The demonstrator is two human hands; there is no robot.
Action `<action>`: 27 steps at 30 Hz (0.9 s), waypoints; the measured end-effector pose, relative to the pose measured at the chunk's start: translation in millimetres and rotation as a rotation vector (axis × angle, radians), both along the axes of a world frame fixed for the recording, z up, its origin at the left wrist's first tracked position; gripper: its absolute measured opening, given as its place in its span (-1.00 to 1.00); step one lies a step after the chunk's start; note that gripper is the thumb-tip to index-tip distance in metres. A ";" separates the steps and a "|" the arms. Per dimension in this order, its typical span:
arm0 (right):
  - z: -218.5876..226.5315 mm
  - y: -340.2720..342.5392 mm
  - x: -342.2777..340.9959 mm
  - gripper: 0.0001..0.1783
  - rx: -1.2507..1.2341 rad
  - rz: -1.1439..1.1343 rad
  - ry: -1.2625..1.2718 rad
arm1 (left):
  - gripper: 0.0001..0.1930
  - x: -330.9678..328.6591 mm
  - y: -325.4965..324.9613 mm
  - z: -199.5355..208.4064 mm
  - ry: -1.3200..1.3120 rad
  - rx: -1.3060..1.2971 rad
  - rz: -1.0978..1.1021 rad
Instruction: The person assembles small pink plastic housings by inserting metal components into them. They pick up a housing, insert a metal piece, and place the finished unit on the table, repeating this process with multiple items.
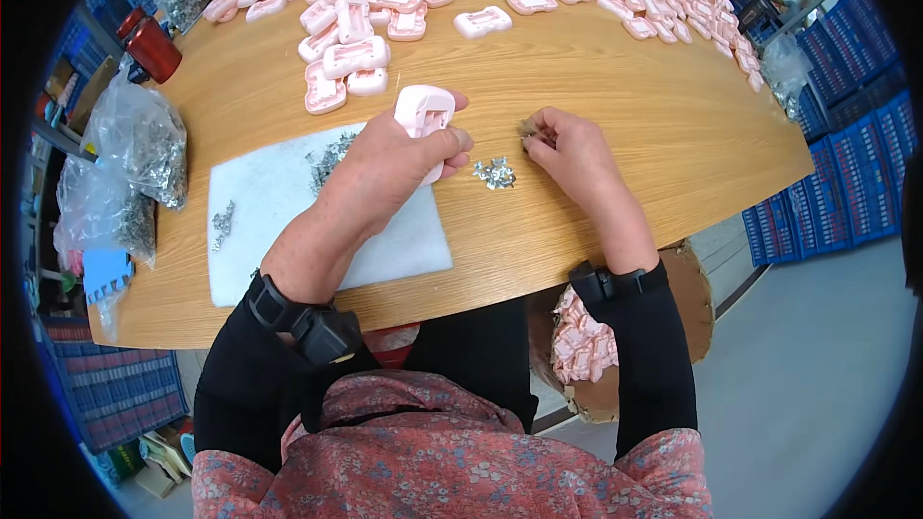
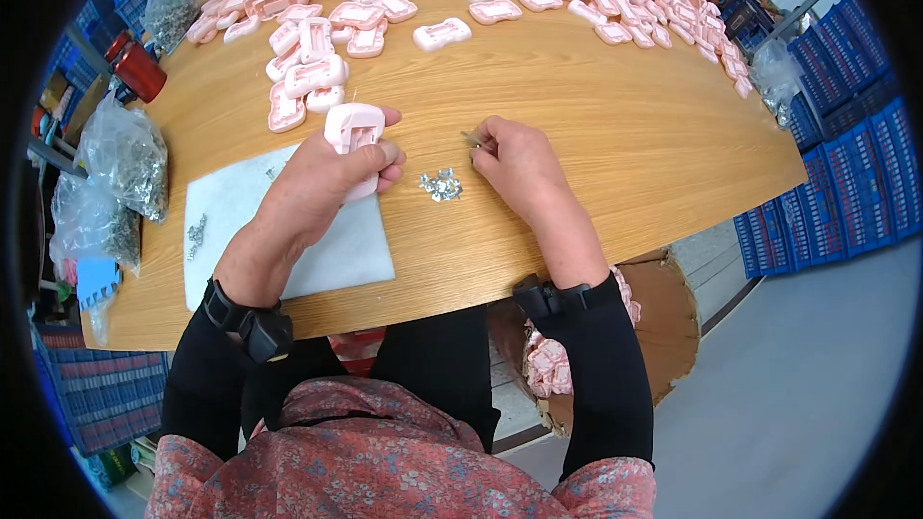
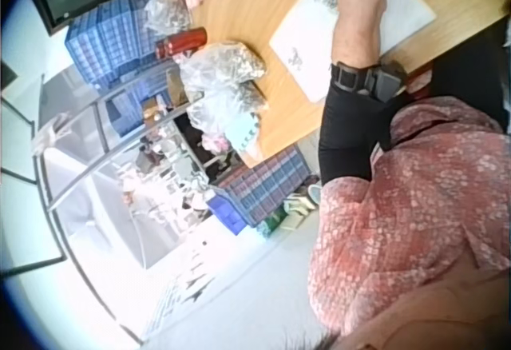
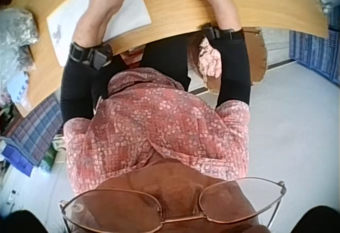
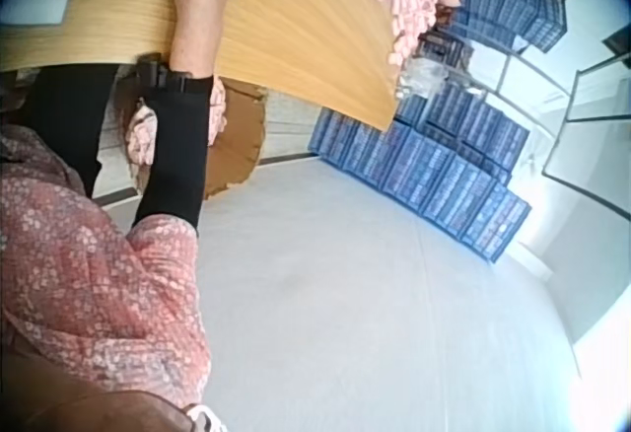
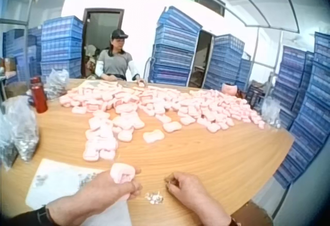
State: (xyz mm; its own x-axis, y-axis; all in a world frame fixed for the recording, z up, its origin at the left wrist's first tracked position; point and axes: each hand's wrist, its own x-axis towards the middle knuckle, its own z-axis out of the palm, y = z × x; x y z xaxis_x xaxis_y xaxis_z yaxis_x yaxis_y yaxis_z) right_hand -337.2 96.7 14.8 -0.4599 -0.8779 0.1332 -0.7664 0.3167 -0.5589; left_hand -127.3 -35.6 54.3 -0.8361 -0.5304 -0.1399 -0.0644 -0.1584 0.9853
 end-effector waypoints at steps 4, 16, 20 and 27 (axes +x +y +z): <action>27.9 0.5 7.0 -0.81 -0.215 -0.027 -0.317 | -0.48 8.7 -1.4 4.0 0.001 0.031 -0.017; -0.1 8.8 -29.4 -0.84 -0.045 -0.194 -0.385 | -0.51 19.8 -8.1 -0.3 0.048 0.056 -0.019; 8.4 -2.0 -33.0 -0.83 0.015 -0.214 -0.225 | -0.52 22.7 -5.2 5.6 0.031 0.056 0.008; 28.5 -89.9 -19.3 -0.71 0.100 -0.107 0.094 | -0.58 35.7 4.4 17.1 0.025 0.062 -0.025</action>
State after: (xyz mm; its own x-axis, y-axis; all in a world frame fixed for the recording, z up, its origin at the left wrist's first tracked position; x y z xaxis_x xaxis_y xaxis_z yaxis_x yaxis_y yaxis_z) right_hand -356.5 6.8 43.3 -0.5415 -0.8354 0.0942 -0.7724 0.4501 -0.4481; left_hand -91.6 -31.2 71.3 -0.8529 -0.4998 -0.1508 -0.0445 -0.2181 0.9749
